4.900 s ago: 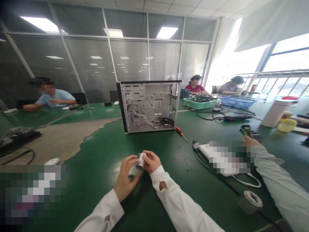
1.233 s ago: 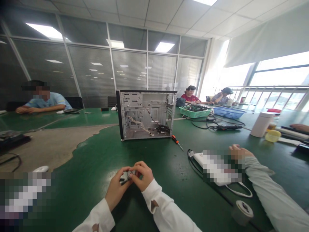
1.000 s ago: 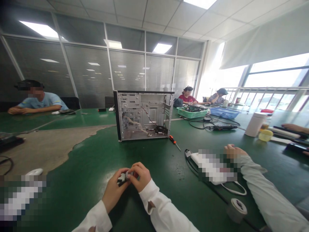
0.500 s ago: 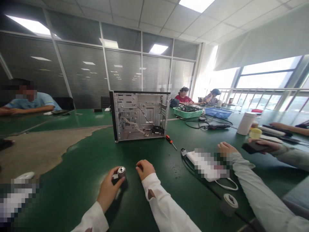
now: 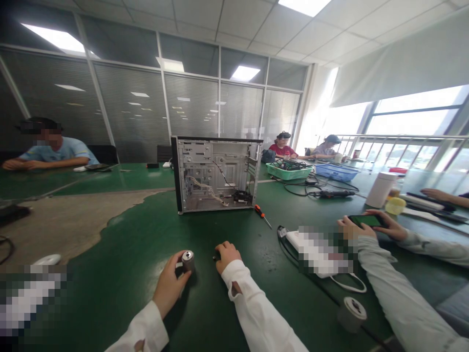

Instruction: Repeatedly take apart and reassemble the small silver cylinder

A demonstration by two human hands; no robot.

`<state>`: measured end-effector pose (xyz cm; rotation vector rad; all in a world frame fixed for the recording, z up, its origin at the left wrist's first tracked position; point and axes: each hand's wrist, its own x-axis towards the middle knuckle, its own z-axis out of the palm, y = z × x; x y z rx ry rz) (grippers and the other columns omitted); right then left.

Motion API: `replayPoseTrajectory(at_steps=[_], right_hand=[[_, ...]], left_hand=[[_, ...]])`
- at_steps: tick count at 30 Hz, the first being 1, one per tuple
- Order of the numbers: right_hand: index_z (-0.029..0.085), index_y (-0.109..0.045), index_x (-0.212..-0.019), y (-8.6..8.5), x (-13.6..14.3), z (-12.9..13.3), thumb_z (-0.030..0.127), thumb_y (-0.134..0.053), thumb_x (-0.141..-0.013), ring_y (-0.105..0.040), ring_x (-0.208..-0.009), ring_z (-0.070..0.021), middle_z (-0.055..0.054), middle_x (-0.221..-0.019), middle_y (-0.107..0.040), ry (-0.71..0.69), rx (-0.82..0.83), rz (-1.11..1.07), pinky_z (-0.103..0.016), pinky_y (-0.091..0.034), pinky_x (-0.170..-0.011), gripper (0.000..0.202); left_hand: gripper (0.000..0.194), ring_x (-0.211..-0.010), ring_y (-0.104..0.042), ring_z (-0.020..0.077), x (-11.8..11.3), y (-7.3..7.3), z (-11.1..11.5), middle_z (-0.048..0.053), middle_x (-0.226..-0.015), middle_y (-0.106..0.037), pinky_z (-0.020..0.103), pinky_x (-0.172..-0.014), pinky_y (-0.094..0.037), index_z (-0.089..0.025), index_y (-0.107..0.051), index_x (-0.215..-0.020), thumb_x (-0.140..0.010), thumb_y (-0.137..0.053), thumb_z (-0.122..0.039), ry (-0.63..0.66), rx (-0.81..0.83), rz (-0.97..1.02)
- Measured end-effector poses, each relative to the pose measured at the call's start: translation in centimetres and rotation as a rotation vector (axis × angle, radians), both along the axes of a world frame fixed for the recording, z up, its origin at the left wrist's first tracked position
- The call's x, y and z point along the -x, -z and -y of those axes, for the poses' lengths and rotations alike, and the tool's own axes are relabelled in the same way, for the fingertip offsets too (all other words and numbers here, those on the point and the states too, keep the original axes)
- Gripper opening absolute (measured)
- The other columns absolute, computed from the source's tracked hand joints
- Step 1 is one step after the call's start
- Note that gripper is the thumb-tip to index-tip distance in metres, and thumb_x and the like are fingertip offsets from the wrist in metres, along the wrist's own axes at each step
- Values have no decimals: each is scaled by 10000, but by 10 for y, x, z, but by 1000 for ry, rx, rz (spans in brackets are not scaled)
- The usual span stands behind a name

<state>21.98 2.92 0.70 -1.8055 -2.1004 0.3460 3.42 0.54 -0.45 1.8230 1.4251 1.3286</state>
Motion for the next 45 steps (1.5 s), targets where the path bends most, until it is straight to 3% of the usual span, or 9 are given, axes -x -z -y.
replayPoseTrajectory(at_steps=[13,17,23,31,39,45], right_hand=[[200,-555,-946,4,0,-2,76,-444,-566,-445,-929,-193,-60,-996,-501,-16,-37,-21,-305,-375,-763,415],[191,-536,-968,2,2,2,47,-428,-536,-443,-921,-197,-67,-981,-501,-21,-143,-87,-326,-380,-772,468],[197,-456,-1085,-15,15,23,89,-458,-582,-422,-954,-164,-55,-1034,-460,-313,-437,-315,-306,-353,-856,515],[209,-421,-1145,-26,33,45,257,-536,-647,-439,-943,-169,-64,-1037,-476,-444,-375,-338,-295,-375,-827,513],[218,-540,-949,-28,24,47,229,-528,-629,-491,-832,-152,-35,-896,-537,-376,-389,-257,-272,-394,-753,320],[205,-528,-960,-27,-13,52,210,-490,-644,-499,-854,-152,-41,-903,-547,-195,-382,-184,-265,-394,-768,318]], left_hand=[[423,-915,-494,200,2,-2,-1,63,-950,-550,371,-854,-356,-165,-532,-940,-557,-410,-35,-11,28,52],[437,-896,-504,191,2,-3,0,62,-948,-553,359,-842,-365,-163,-529,-940,-553,-389,-18,-1,59,69],[429,-886,-518,187,2,-5,-1,62,-940,-568,341,-828,-381,-158,-545,-919,-544,-385,-22,10,85,112],[337,-788,-576,171,0,-10,1,38,-852,-622,301,-755,-434,-167,-579,-854,-586,-389,-91,151,200,182],[266,-660,-590,161,1,-13,1,42,-780,-624,302,-681,-454,-145,-568,-819,-591,-432,-158,141,256,314],[252,-690,-578,162,5,-5,-4,52,-767,-615,316,-712,-439,-132,-572,-811,-601,-435,-160,118,232,342]])
